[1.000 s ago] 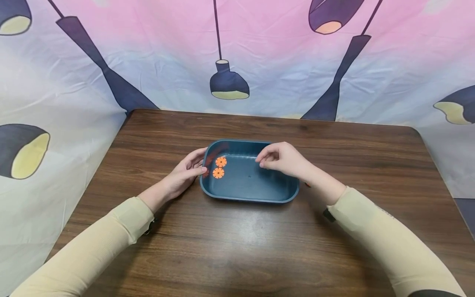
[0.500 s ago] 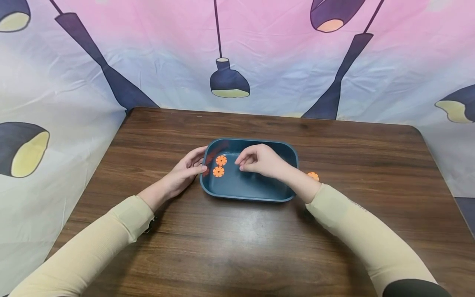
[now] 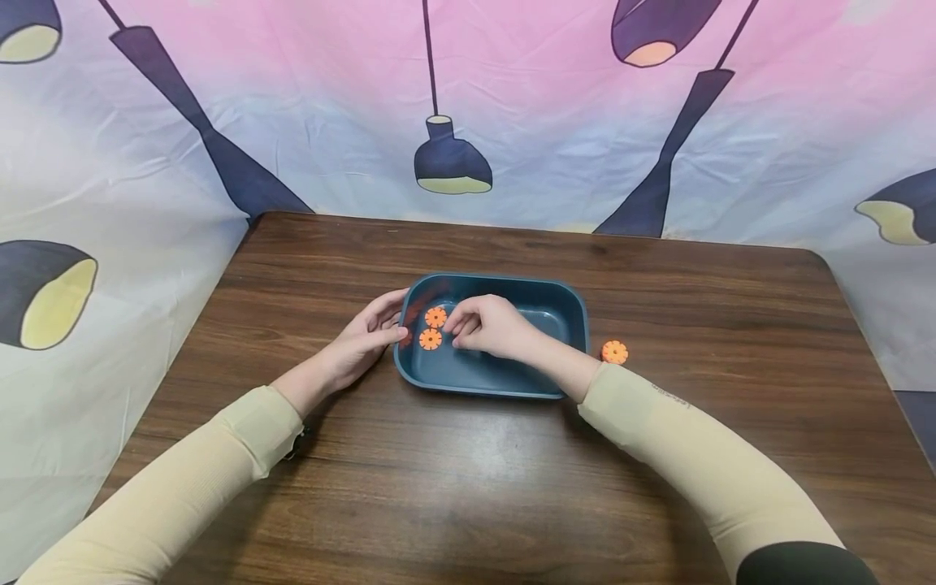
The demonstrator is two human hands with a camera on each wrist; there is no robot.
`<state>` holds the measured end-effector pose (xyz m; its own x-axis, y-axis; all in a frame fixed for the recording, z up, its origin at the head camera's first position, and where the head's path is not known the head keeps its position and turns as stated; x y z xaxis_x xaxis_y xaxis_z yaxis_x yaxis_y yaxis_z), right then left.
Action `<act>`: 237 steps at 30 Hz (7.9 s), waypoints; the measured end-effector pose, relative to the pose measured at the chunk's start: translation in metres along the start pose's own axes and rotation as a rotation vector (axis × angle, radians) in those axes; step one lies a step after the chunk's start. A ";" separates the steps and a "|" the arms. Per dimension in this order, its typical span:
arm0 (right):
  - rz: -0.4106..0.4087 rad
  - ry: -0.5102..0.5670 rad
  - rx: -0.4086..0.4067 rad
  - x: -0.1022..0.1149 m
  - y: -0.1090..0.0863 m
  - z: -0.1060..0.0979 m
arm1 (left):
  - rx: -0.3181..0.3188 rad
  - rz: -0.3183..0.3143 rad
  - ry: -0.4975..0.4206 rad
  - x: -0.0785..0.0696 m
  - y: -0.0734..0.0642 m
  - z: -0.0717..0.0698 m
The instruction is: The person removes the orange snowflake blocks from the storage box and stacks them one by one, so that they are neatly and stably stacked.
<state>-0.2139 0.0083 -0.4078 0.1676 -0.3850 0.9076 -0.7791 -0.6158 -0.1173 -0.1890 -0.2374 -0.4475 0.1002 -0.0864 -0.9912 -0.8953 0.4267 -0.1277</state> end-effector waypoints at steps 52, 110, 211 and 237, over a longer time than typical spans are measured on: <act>-0.205 -0.345 0.087 -0.010 0.017 0.026 | 0.016 0.031 0.005 0.002 0.000 -0.002; -0.100 -0.124 -0.138 0.000 -0.048 -0.049 | 0.005 0.004 0.018 0.000 -0.001 -0.001; 0.154 -0.100 -0.275 -0.036 -0.128 -0.142 | -0.009 -0.020 0.028 -0.001 0.001 -0.002; 0.035 -0.065 -0.145 0.008 -0.044 -0.098 | -0.004 -0.023 0.037 -0.001 0.000 -0.002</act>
<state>-0.2374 0.1002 -0.3556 0.1741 -0.4513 0.8752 -0.8636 -0.4970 -0.0845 -0.1896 -0.2393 -0.4467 0.1042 -0.1296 -0.9861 -0.8947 0.4208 -0.1499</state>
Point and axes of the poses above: each hand's wrist, its own y-axis towards the middle knuckle, its own z-axis out of the palm, x = y × z, the point moved 2 cm from there along y, towards the middle knuckle, and after that the axes turned 8 degrees about y, right-handed, at the moved point
